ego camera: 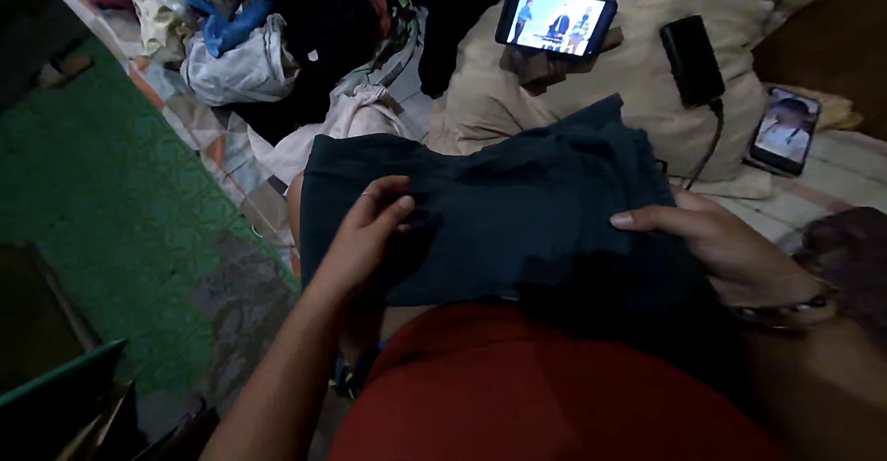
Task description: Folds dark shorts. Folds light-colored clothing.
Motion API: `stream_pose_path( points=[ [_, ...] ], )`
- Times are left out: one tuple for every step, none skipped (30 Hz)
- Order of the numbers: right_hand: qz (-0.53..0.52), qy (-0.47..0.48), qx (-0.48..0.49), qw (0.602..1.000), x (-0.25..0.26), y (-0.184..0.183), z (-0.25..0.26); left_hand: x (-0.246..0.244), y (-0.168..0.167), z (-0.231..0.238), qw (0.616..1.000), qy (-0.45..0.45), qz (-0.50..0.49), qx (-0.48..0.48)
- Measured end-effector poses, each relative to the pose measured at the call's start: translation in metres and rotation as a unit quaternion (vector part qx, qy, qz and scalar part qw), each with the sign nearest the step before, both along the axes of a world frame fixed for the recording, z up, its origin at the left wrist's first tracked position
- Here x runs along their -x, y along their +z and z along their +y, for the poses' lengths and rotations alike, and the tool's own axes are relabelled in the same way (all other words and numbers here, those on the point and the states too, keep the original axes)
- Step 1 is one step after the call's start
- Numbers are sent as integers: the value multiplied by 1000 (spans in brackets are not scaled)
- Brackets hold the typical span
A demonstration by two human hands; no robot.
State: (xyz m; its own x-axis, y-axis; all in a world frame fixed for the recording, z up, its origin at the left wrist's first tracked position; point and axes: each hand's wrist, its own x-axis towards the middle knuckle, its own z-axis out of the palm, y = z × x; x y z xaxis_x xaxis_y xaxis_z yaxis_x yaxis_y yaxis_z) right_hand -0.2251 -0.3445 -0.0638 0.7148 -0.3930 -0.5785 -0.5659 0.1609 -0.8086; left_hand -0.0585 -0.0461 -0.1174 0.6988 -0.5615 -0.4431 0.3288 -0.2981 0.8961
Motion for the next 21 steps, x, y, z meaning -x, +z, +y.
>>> stream_pose_path(
  points=[
    [-2, 13, 2, 1000, -4, 2, 2, -1, -3, 8, 998, 26, 54, 16],
    [-3, 25, 2, 1000, -10, 4, 6, -1, -5, 14, 993, 42, 101, 31],
    [-3, 41, -5, 999, -18, 7, 14, -1, -6, 18, 988, 45, 143, 44],
    [-5, 71, -16, 997, -27, 8, 23, -1, -7, 20, 981, 41, 183, 55],
    [-24, 112, -42, 992, -37, 6, 35, 0, -9, 22, 973, 39, 217, 63],
    [-50, 155, -73, 984, -49, 1, 49, -1, -11, 22, 968, 40, 240, 67],
    [-60, 190, -102, 975, -61, -4, 67, 0, -13, 22, 966, 46, 247, 61],
    [-57, 226, -118, 965, -74, -10, 85, 1, -13, 21, 968, 54, 239, 45],
    [-42, 255, -134, 957, -86, -18, 102, 1, -12, 22, 969, 62, 235, 43],
    [-29, 280, -147, 948, -96, -26, 117, 3, -7, 22, 972, 66, 224, 37],
    [-24, 306, -149, 940, -102, -29, 129, 6, -1, 23, 976, 77, 203, 20],
    [-29, 339, -138, 930, -106, -28, 138, 8, 6, 26, 980, 88, 177, 3],
    [-39, 372, -125, 919, -109, -23, 143, 10, 13, 32, 983, 104, 149, -13],
    [-49, 394, -114, 911, -111, -17, 147, 11, 19, 40, 985, 124, 120, -18],
    [-58, 403, -102, 908, -114, -12, 149, 10, 25, 49, 986, 140, 93, -11],
    [-59, 405, -88, 908, -117, -8, 152, 8, 29, 57, 986, 152, 71, -3],
    [-58, 402, -72, 911, -120, -7, 156, 6, 33, 65, 987, 152, 49, -5],
    [-54, 398, -61, 914, -122, -8, 160, 2, 35, 71, 990, 138, 31, -23],
    [-49, 395, -50, 916, -124, -11, 163, -1, 35, 74, 991, 126, 18, -50],
    [-44, 397, -37, 916, -125, -14, 166, -3, 34, 73, 990, 119, 16, -70],
    [-37, 396, -27, 917, -126, -19, 168, -4, 31, 71, 991, 114, 34, -61]
  ],
)
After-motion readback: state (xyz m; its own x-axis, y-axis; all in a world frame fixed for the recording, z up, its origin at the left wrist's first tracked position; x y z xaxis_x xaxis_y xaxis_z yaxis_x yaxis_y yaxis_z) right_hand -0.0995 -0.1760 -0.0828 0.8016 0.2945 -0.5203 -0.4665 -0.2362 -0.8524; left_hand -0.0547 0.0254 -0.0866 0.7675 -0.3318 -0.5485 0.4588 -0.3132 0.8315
